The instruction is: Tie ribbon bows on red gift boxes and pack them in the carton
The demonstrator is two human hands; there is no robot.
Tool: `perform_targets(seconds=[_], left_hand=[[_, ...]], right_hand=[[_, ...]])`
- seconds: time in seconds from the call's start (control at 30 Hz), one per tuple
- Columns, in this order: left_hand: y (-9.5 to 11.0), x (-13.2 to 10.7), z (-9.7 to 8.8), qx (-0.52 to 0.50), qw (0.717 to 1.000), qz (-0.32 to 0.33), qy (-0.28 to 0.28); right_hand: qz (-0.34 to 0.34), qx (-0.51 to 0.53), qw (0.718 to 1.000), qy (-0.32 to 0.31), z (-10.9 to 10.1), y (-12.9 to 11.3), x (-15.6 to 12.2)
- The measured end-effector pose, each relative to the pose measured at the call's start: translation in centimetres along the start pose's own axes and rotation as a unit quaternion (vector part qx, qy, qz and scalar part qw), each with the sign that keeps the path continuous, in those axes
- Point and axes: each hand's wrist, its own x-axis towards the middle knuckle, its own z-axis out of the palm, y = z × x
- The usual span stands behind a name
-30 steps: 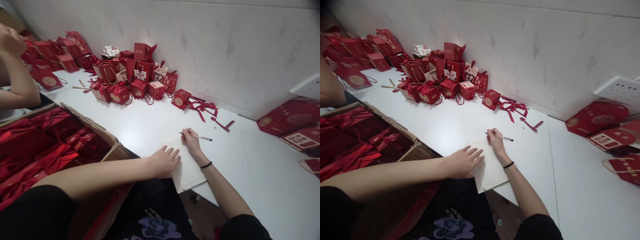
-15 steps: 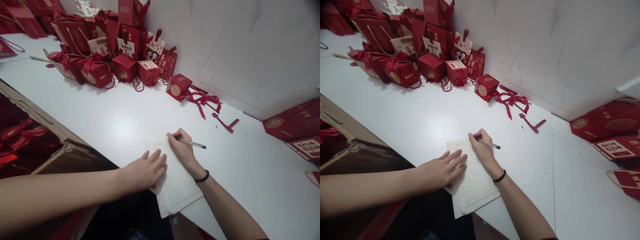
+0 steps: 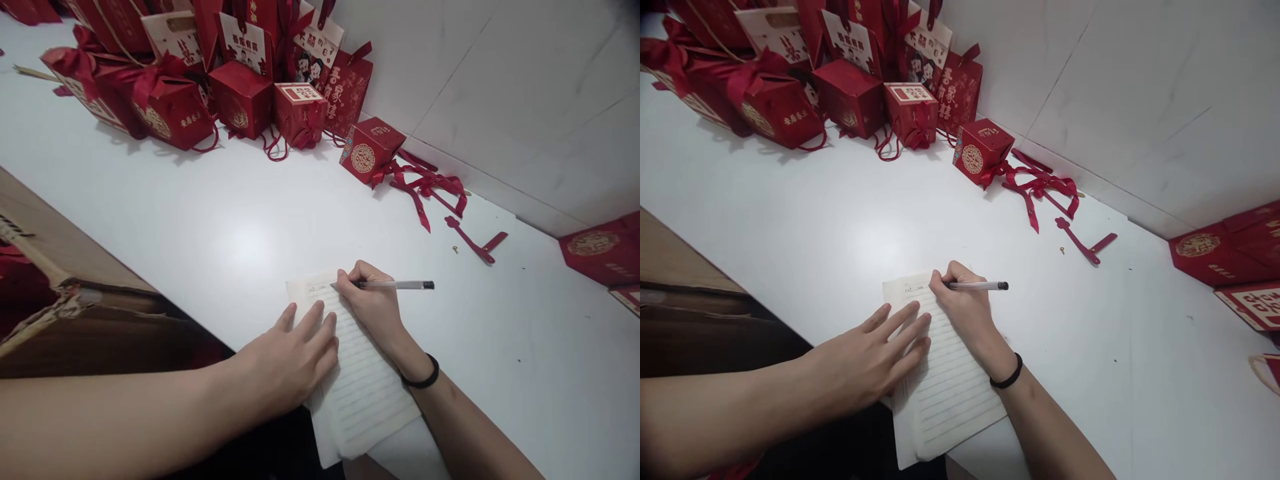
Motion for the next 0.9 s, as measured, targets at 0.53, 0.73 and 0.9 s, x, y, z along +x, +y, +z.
perform_targets(seconds=[0.53, 0.73, 0.9], left_hand=[[-0.06, 0.13, -0.43, -0.011, 1.000, 0.004, -0.008], [-0.07, 0.02, -0.27, -0.041, 0.999, -0.005, 0.000], [-0.07, 0.02, -0.16, -0.038, 0.999, -0.006, 0.006]], right_hand=[[0.008, 0.000, 1.000, 0.020, 0.04, -0.14, -0.03], [-0.005, -0.010, 1.000, 0.021, 0.02, -0.02, -0.06], [0.004, 0.001, 1.000, 0.026, 0.10, 0.06, -0.07]])
